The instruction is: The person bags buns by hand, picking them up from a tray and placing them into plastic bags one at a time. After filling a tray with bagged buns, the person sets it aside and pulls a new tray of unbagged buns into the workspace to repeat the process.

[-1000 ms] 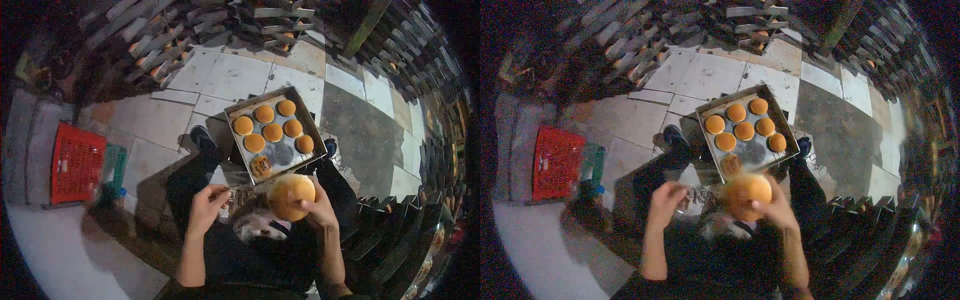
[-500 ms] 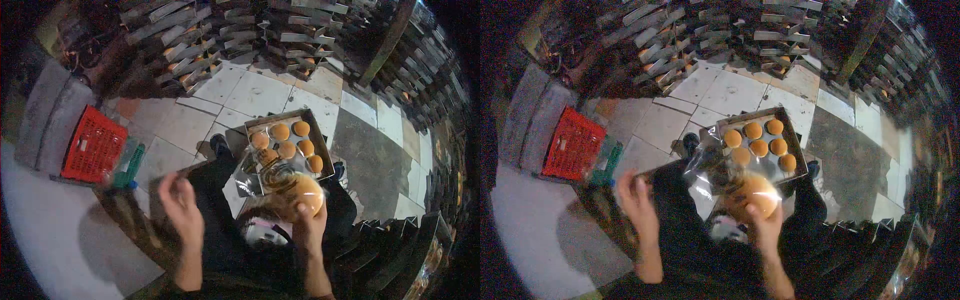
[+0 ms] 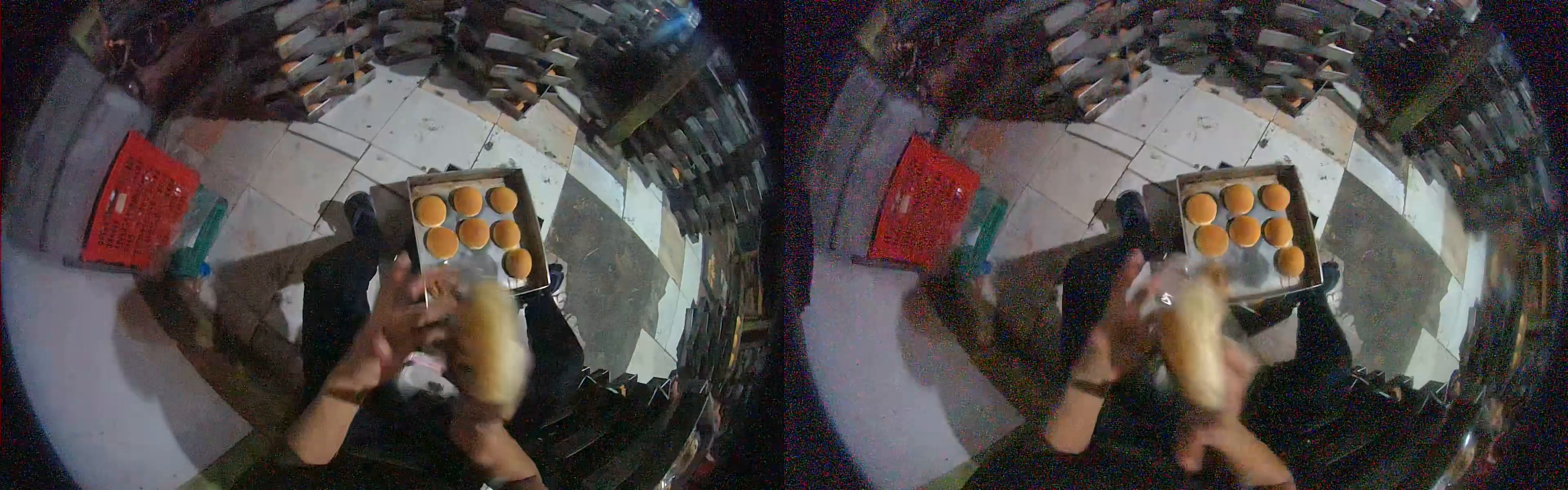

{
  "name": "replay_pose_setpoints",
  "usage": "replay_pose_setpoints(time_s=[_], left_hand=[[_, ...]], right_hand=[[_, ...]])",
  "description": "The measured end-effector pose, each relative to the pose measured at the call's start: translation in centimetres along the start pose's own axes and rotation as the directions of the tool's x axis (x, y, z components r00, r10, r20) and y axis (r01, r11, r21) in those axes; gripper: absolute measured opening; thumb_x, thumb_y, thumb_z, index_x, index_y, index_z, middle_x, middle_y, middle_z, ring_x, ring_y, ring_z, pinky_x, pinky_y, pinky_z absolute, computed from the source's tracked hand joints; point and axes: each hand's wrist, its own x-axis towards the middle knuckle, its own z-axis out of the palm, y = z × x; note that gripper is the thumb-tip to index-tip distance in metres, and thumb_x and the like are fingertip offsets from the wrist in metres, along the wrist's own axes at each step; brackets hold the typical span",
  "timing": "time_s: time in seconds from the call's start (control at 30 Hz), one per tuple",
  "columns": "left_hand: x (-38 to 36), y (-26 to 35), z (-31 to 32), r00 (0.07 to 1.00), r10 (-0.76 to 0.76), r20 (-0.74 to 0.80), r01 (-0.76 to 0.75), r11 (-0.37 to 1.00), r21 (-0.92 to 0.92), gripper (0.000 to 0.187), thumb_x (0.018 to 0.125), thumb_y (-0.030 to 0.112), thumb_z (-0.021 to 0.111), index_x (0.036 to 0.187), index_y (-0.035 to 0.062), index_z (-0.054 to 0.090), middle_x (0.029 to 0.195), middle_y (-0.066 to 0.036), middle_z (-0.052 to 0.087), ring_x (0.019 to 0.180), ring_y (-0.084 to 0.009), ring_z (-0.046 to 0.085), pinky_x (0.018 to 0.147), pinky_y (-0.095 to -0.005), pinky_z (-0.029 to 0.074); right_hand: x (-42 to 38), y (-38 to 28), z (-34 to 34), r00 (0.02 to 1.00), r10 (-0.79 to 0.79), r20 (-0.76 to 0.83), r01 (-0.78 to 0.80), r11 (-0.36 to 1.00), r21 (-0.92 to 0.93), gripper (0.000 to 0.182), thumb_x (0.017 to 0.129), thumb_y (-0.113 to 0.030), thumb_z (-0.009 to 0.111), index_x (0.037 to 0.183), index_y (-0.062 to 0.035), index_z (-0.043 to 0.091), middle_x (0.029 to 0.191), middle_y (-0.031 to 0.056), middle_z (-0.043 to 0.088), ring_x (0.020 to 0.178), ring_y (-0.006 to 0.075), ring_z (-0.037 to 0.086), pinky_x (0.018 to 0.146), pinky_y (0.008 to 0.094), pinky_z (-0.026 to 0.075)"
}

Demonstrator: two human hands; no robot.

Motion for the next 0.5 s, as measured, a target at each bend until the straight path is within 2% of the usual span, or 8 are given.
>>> replay_pose_setpoints(time_s=[0.07,0.13,0.23,0.3,0.4,0.43,0.47,0.5], left_hand=[[2.7,-0.7,-2.9,0.998,0.053,-0.029,-0.056,0.990,-0.131,0.065,0.082,0.046,0.050,0.134,0.0227,0.020,0.138,-0.010,0.023,0.119,-0.0355,0.035,0.093,-0.0442,0.040],[3.4,-0.9,-5.1,0.972,-0.196,-0.129,0.097,0.836,-0.540,0.061,0.086,0.054,0.034,0.121,0.0049,0.037,0.124,-0.015,0.043,0.105,-0.0358,0.048,0.085,-0.0426,0.045],[3.8,-2.8,-6.7,0.907,-0.143,-0.396,-0.043,0.904,-0.425,0.070,0.080,0.062,0.038,0.117,0.0028,0.039,0.108,-0.017,0.051,0.094,-0.0312,0.053,0.081,-0.0467,0.046],[4.6,-4.0,-6.2,0.799,0.166,-0.578,-0.070,0.980,0.186,0.061,0.078,0.061,0.043,0.103,0.0047,0.048,0.100,-0.015,0.053,0.088,-0.0257,0.055,0.078,-0.0419,0.049],[4.8,-3.1,-8.7,0.922,-0.128,-0.366,-0.169,0.716,-0.677,0.056,0.082,0.053,0.043,0.114,0.0075,0.046,0.108,-0.013,0.052,0.100,-0.0322,0.050,0.086,-0.0468,0.042],[4.1,-2.7,-8.6,0.828,-0.168,-0.535,-0.200,0.803,-0.562,0.055,0.081,0.053,0.044,0.117,0.0105,0.045,0.114,-0.014,0.049,0.107,-0.0322,0.047,0.088,-0.0500,0.040],[3.3,-4.4,-10.3,0.890,0.251,-0.380,-0.127,0.939,0.321,0.059,0.081,0.056,0.041,0.120,0.0111,0.042,0.120,-0.013,0.046,0.111,-0.0334,0.044,0.089,-0.0525,0.039],[3.2,-2.4,-6.9,0.923,0.156,-0.351,-0.192,0.979,-0.070,0.061,0.081,0.058,0.040,0.121,0.0109,0.042,0.121,-0.012,0.046,0.112,-0.0340,0.044,0.090,-0.0527,0.038]], right_hand=[[3.9,-6.1,6.1,0.811,-0.191,0.554,0.582,0.360,-0.729,0.091,0.058,-0.045,0.073,0.127,-0.0009,0.034,0.123,0.0220,0.036,0.109,0.0345,0.041,0.091,0.0386,0.036],[5.0,-6.7,7.8,0.827,-0.101,0.553,0.556,0.289,-0.779,0.065,0.063,-0.026,0.073,0.115,0.0000,0.044,0.111,0.0233,0.044,0.104,0.0401,0.045,0.088,0.0417,0.039],[6.0,-3.2,4.9,0.780,-0.237,0.579,0.587,-0.043,-0.809,0.039,0.060,-0.011,0.067,0.095,-0.0026,0.052,0.095,0.0180,0.050,0.089,0.0353,0.049,0.075,0.0417,0.042],[7.1,-2.1,5.4,0.770,-0.171,0.615,0.622,-0.011,-0.783,0.021,0.058,-0.005,0.061,0.077,-0.0055,0.052,0.080,0.0105,0.050,0.077,0.0300,0.049,0.066,0.0411,0.041],[2.3,-4.3,7.3,0.566,-0.072,0.821,0.790,0.329,-0.516,0.016,0.061,-0.007,0.064,0.072,-0.0086,0.053,0.075,0.0095,0.048,0.073,0.0300,0.049,0.064,0.0390,0.042],[1.2,-4.9,6.7,0.755,-0.108,0.647,0.648,0.277,-0.710,0.018,0.061,-0.005,0.065,0.073,-0.0079,0.053,0.072,0.0088,0.047,0.070,0.0297,0.048,0.062,0.0383,0.041],[0.5,-5.6,6.1,0.886,-0.161,0.435,0.462,0.227,-0.857,0.020,0.060,-0.004,0.066,0.074,-0.0071,0.053,0.069,0.0080,0.046,0.067,0.0293,0.048,0.061,0.0377,0.041],[2.5,-6.9,7.0,0.868,-0.362,0.340,0.376,0.032,-0.926,0.022,0.064,0.002,0.067,0.078,-0.0046,0.052,0.069,0.0056,0.049,0.065,0.0220,0.052,0.060,0.0318,0.043]])
